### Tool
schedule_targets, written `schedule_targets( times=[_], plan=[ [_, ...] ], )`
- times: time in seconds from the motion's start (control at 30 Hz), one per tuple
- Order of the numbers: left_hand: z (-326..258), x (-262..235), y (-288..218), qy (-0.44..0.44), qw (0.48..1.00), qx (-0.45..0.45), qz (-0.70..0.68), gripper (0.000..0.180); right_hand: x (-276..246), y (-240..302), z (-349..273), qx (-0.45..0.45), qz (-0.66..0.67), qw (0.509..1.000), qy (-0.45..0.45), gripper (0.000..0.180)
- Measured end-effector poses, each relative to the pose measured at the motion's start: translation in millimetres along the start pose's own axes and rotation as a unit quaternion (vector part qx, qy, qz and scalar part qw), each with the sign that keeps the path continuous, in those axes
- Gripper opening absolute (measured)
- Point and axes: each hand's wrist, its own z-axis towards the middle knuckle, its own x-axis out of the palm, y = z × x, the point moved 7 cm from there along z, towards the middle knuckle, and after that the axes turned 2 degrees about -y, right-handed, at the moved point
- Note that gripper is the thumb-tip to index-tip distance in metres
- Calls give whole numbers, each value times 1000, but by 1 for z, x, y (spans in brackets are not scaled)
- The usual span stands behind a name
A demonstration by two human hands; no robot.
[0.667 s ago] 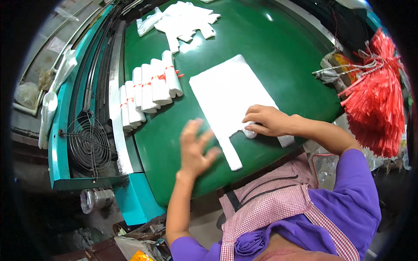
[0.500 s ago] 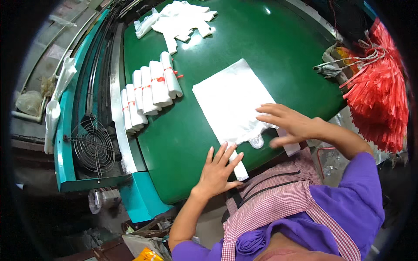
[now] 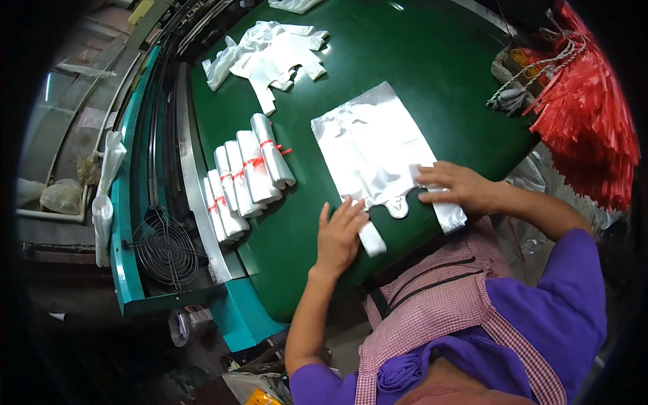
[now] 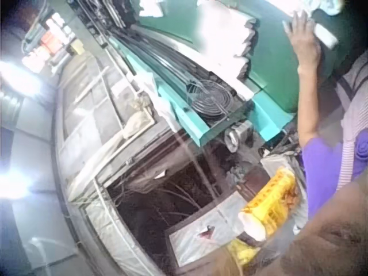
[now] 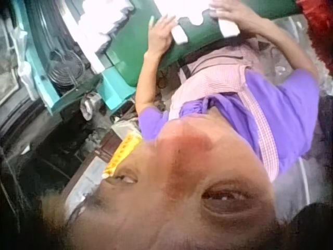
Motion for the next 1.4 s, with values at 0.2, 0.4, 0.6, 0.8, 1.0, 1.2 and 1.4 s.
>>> schedule_targets(
  times=[0.2,0.4,0.6,0.8,1.0,1.2,1.4],
  plan=[
    [-19,0,-13,8,995,-17,-94,31,-11,6,-30,15,74,997,11,34],
    [52,10,10,-11,952,-176,-250,18,-10,-22,30,94,198,976,14,16],
    [65,29,-19,31,997,-65,0,23,19,-27,60,217,86,971,43,27],
    [11,16,-69,-26,990,136,0,36,48,6,44,34,-91,995,11,33],
    [67,29,-21,-3,982,-27,-186,19,22,-62,66,165,-22,986,-28,45],
    [94,18,2,-86,994,-49,-47,24,26,-24,64,85,-80,993,-6,70],
    [77,25,-43,11,997,50,65,40,30,-24,45,33,14,994,-99,57]
  ],
)
